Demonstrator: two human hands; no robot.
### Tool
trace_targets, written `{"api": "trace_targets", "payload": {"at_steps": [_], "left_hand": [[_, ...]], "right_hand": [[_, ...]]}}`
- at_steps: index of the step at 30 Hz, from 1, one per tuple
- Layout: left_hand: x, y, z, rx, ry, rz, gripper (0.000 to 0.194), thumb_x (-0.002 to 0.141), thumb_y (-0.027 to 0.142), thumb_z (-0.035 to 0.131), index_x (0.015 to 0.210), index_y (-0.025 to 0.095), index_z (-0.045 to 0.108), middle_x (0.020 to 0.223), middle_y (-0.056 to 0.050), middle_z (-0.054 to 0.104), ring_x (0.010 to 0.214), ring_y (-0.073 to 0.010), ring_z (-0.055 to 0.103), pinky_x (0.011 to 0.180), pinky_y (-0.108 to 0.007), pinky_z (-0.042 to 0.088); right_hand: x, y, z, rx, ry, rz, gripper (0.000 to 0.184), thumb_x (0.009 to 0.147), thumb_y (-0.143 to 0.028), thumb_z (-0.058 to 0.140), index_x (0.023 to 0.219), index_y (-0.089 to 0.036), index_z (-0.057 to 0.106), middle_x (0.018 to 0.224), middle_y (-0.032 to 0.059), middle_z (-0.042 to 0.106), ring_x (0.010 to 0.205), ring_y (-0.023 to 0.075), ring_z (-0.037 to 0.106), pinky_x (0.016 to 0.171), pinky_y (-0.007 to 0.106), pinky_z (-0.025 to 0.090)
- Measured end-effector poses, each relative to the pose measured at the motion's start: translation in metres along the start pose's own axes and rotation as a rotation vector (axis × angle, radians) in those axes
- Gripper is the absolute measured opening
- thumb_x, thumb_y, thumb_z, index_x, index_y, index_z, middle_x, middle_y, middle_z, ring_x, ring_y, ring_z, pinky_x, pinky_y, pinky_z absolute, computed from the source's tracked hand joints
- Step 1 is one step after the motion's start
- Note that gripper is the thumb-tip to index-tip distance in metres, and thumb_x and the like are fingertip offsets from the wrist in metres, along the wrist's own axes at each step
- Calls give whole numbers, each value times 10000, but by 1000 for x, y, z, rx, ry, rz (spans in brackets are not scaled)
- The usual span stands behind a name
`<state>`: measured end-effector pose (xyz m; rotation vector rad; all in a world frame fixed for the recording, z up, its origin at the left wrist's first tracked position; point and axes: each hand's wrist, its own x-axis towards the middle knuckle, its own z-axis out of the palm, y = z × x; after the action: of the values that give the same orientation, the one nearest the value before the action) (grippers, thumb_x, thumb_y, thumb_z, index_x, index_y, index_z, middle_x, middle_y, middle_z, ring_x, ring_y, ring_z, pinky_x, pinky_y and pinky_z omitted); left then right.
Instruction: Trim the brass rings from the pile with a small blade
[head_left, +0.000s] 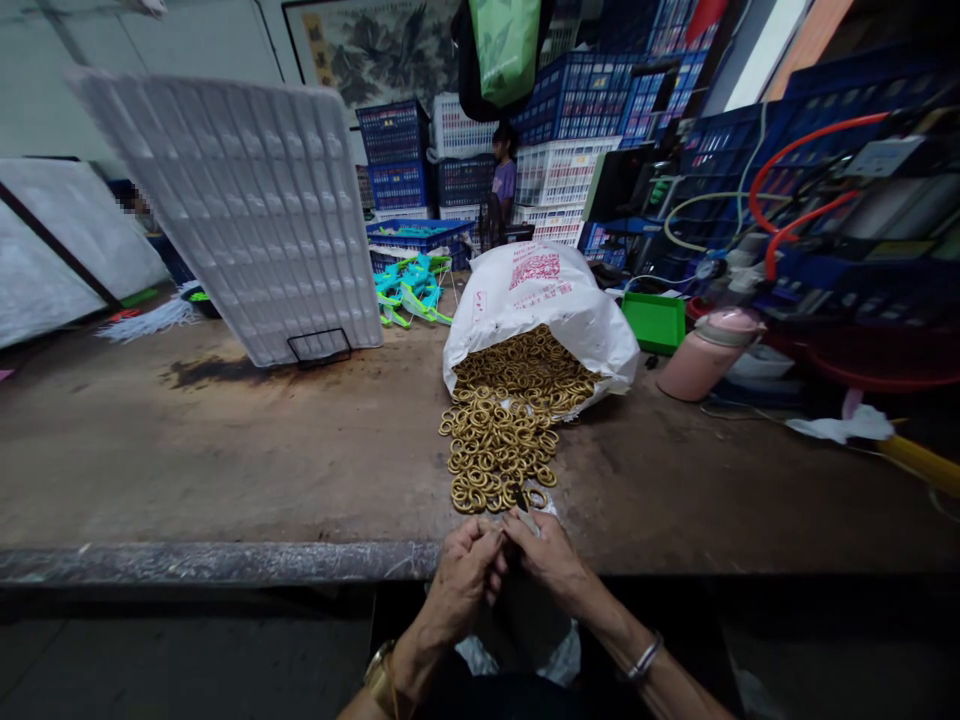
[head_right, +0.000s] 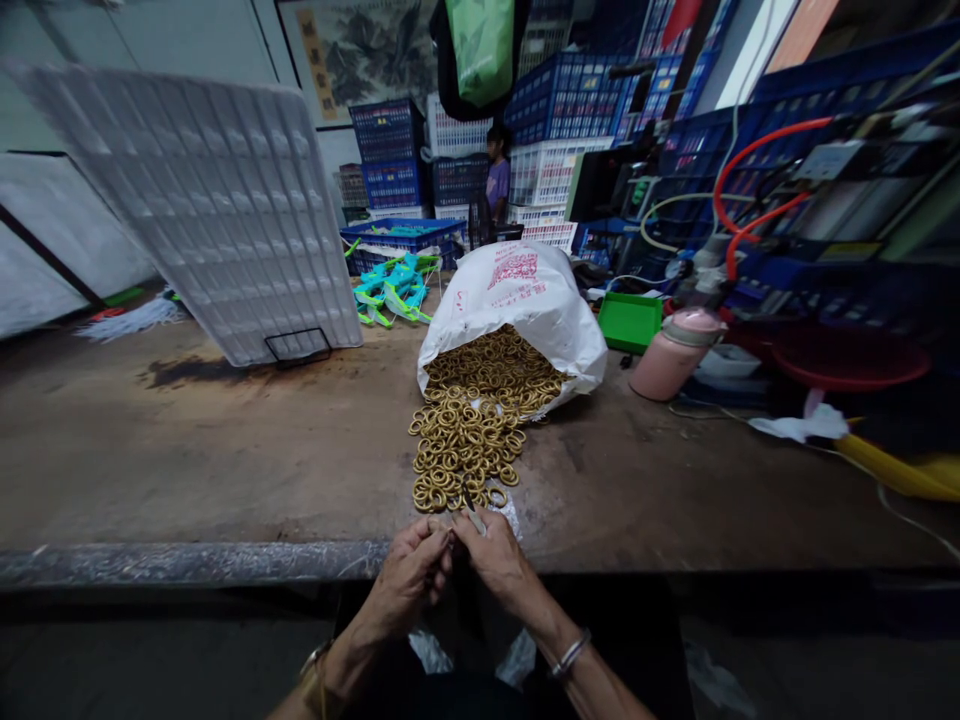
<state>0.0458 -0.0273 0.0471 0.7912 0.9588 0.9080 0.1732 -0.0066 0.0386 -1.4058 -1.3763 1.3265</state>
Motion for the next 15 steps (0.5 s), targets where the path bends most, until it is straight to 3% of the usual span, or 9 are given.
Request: {"api": "trace_targets", "payload": {"at_steps": [4,10,15], "left_hand": [[0,-2,0,-112,-31,-5,354,689,491,583,682,171,433,503,79,418,347,-11,297,337,-134,195],[-3,0,0,-134,-40,-15,370,671,501,600,698,173,431,529,70,443,357,-12,315,344,-135,209],[-6,4,3,-50,17,-11,378,678,526,573,704,179,426,530,69,451,369,-18,339,354,-136,225]], "right_hand": [[-2,-1,0,21,11,41,287,755,-463,423,659,-199,480,494,-56,422,434,80,355,433,210,300],[2,4,-3,-46,23,-9,281,772,-430,393,627,-205,477,523,-36,473,486,102,433,485,220,348],[-2,0,-10,-387,77,-147,231,778,-346,375,627,-206,478,578,-5,519,564,130,474,551,235,358]]}}
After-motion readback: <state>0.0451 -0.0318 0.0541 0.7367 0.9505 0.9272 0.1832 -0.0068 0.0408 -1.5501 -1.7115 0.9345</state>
